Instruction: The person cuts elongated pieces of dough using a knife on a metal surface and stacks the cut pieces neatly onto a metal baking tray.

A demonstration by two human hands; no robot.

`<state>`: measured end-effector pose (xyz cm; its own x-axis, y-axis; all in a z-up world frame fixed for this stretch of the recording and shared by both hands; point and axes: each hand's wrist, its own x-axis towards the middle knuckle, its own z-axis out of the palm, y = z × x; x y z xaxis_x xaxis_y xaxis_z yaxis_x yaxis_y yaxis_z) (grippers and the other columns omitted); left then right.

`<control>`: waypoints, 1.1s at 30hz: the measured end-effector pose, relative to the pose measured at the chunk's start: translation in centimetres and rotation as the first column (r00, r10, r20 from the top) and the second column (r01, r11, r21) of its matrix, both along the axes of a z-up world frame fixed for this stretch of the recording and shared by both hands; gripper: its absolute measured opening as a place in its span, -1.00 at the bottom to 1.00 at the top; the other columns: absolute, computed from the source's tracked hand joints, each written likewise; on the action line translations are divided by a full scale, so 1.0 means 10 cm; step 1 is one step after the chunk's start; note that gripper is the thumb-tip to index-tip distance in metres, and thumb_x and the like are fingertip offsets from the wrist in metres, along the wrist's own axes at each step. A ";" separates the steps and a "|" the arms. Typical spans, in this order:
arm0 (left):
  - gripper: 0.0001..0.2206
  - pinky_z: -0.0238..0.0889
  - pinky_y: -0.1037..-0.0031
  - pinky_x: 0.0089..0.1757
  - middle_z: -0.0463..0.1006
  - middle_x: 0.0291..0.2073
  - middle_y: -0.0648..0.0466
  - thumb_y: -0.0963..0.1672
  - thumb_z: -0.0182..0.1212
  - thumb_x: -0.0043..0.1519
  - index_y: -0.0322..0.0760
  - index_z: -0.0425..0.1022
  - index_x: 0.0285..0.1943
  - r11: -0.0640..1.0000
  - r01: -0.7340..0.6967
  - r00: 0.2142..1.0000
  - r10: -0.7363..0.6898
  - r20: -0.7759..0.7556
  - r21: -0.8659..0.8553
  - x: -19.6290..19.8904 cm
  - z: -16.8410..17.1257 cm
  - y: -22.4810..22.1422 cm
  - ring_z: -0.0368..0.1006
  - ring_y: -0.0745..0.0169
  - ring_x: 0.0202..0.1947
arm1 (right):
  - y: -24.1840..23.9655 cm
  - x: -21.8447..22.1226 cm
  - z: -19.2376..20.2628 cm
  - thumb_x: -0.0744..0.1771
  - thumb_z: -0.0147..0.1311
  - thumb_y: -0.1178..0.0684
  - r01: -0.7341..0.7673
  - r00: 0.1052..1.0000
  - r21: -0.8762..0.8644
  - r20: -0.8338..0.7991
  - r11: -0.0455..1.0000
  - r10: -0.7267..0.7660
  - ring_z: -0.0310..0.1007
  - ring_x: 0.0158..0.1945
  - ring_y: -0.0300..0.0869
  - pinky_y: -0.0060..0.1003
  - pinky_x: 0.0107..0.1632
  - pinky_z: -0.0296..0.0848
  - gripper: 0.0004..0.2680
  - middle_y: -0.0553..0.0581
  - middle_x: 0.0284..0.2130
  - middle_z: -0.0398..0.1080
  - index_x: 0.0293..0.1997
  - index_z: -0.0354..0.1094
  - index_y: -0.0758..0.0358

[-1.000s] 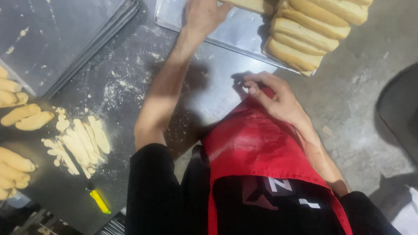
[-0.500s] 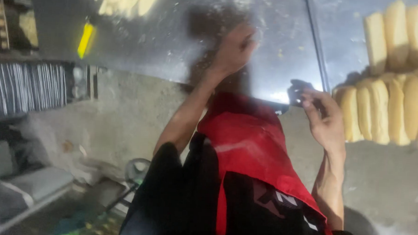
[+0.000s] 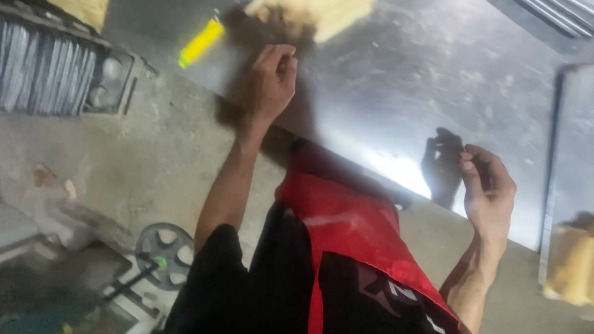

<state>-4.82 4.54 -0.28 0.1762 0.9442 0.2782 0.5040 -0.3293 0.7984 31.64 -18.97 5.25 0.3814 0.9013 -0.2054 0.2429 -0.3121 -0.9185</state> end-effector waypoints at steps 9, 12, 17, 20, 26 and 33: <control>-0.70 0.29 0.13 0.06 0.42 0.06 -0.20 -0.18 0.26 0.24 -0.36 0.44 0.15 0.984 -0.178 0.944 0.169 -0.283 -0.006 -1.54 -0.02 0.75 0.38 -0.13 0.09 | 1.25 -1.67 -0.02 0.39 0.12 0.15 -0.220 0.975 -0.138 0.013 0.966 0.224 0.50 0.07 -0.13 -0.27 0.14 0.41 -0.73 0.17 -0.02 0.50 0.23 0.35 0.39; -0.58 0.12 -0.02 0.19 0.39 0.11 -0.23 -0.21 0.29 0.18 -0.37 0.39 0.24 0.989 -0.128 0.900 0.145 -0.412 0.068 -1.78 -0.19 0.76 0.27 -0.22 0.19 | 1.45 -1.86 -0.08 0.40 0.09 0.17 -0.225 0.974 -0.086 -0.007 0.970 0.226 0.48 0.11 -0.09 -0.23 0.15 0.46 -0.68 0.21 0.08 0.45 0.33 0.27 0.38; -0.70 0.14 -0.02 0.09 0.42 -0.02 -0.19 -0.20 0.30 0.16 -0.32 0.42 0.07 0.992 -0.111 0.875 0.070 -0.478 -0.058 -1.86 -0.39 0.78 0.32 -0.21 0.07 | 1.77 -1.91 -0.08 0.40 0.09 0.20 -0.340 0.940 0.020 0.038 0.940 0.339 0.47 0.15 -0.01 -0.15 0.18 0.50 -0.63 0.28 0.16 0.40 0.40 0.18 0.38; -0.78 0.20 0.02 -0.01 0.40 -0.11 -0.17 -0.20 0.26 0.14 -0.33 0.36 -0.08 0.996 -0.080 0.870 0.056 -0.490 -0.029 -1.87 -0.46 0.79 0.37 -0.20 -0.04 | 1.89 -1.84 -0.11 0.40 0.11 0.20 -0.324 0.946 0.045 0.039 0.945 0.323 0.47 0.15 0.01 -0.13 0.19 0.51 -0.64 0.31 0.15 0.39 0.38 0.19 0.39; -0.79 0.27 0.07 -0.10 0.37 -0.23 -0.11 -0.21 0.16 0.15 -0.33 0.28 -0.08 0.999 -0.003 0.918 0.020 -0.396 0.043 -1.98 -0.60 0.80 0.39 -0.16 -0.15 | 1.85 -1.73 -0.22 0.40 0.10 0.14 -0.294 0.956 0.025 -0.012 0.955 0.294 0.50 0.10 -0.02 -0.15 0.14 0.53 -0.66 0.26 0.07 0.45 0.35 0.26 0.34; -0.81 0.31 0.23 -0.26 0.41 -0.35 -0.06 -0.16 0.15 0.20 -0.37 0.32 -0.09 0.989 -0.120 0.983 0.106 -0.148 -0.090 -2.11 -0.44 0.85 0.42 0.04 -0.32 | 1.89 -1.64 -0.31 0.41 0.10 0.10 -0.186 0.977 -0.039 -0.111 0.982 0.181 0.51 0.07 -0.08 -0.21 0.11 0.50 -0.69 0.22 0.00 0.47 0.32 0.29 0.34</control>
<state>-25.90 13.06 -4.69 0.0983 0.9817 0.1630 0.6444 -0.1876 0.7413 15.28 -0.09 2.15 0.1842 0.9416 -0.2817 0.2013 -0.3167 -0.9269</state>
